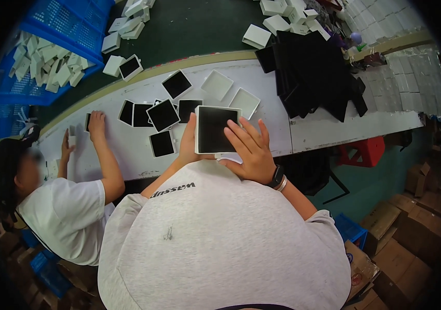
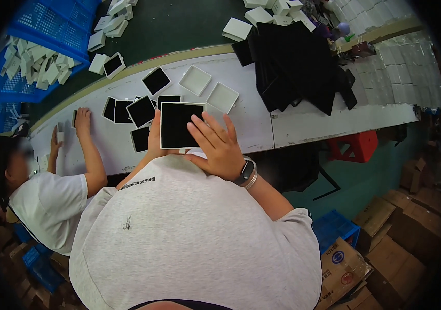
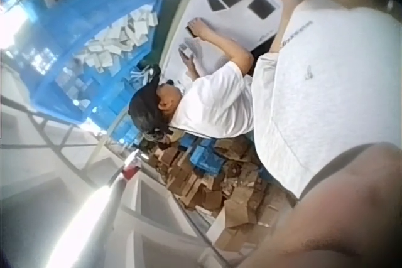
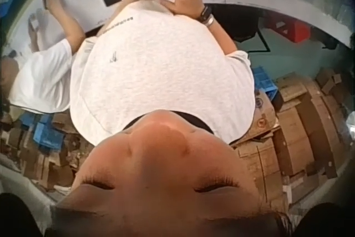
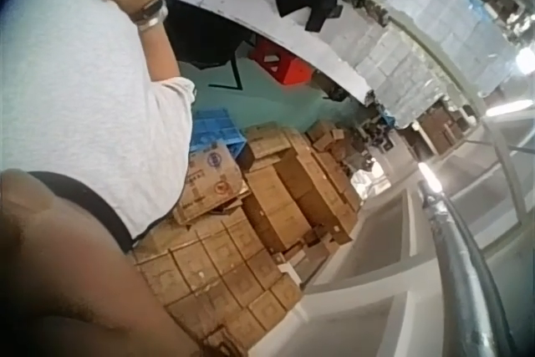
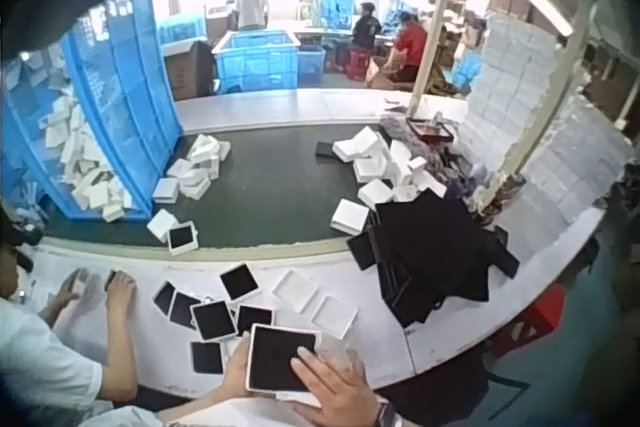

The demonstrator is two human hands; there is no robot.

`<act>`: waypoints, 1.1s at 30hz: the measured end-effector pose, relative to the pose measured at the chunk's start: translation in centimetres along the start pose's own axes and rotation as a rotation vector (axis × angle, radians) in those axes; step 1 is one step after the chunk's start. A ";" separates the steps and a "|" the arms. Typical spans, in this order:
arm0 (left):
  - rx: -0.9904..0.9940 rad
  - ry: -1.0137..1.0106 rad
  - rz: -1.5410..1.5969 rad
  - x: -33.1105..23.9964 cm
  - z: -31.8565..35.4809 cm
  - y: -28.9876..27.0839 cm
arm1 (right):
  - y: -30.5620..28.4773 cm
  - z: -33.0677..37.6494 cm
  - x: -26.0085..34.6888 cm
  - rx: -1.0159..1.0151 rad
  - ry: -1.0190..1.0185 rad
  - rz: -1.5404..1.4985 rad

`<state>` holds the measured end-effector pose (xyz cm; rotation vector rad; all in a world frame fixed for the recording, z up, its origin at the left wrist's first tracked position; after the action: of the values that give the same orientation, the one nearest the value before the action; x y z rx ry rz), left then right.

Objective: Assembling and packaging small white jewelry-style boxes by placing black foam or plastic inserts into them.

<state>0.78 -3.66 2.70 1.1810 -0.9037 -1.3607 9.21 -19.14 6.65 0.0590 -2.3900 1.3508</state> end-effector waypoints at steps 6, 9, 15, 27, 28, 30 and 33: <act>-0.243 0.021 -0.234 -1.1 -1.1 0.8 | -0.2 -3.1 -1.0 0.160 -0.180 0.009; -0.405 0.044 -0.355 -2.2 -1.2 0.5 | 1.1 -3.6 -2.4 0.177 -0.248 0.009; -0.795 0.293 -1.365 -13.8 -3.7 -2.8 | 1.9 -4.3 -11.8 -0.219 0.127 -0.079; -0.327 0.411 -2.229 -11.7 -18.6 -7.4 | 4.2 -5.5 -29.0 -0.393 0.725 -0.121; -0.298 0.361 -2.476 -9.4 -19.4 -7.5 | 3.9 -4.9 -28.8 -0.398 0.914 -0.277; -0.440 0.172 -2.573 -7.8 -20.3 -10.0 | 3.4 -4.5 -29.1 -0.430 0.867 -0.339; -0.630 0.045 -2.429 -8.9 -20.8 -11.5 | 1.9 -6.4 -27.8 -0.355 0.625 -0.322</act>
<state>17.75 8.71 -11.56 1.4326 1.7972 -2.7911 36.40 -17.04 -1.86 -0.0662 -1.9373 0.6552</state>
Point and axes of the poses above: each hand's wrist, its own z-axis away from the middle knuckle, its own y-axis out of the palm, x = y × z, the point moved 1 cm from there along -z, towards the middle knuckle, and after that the axes turned 3 degrees about -x, right-handed, at the moved point
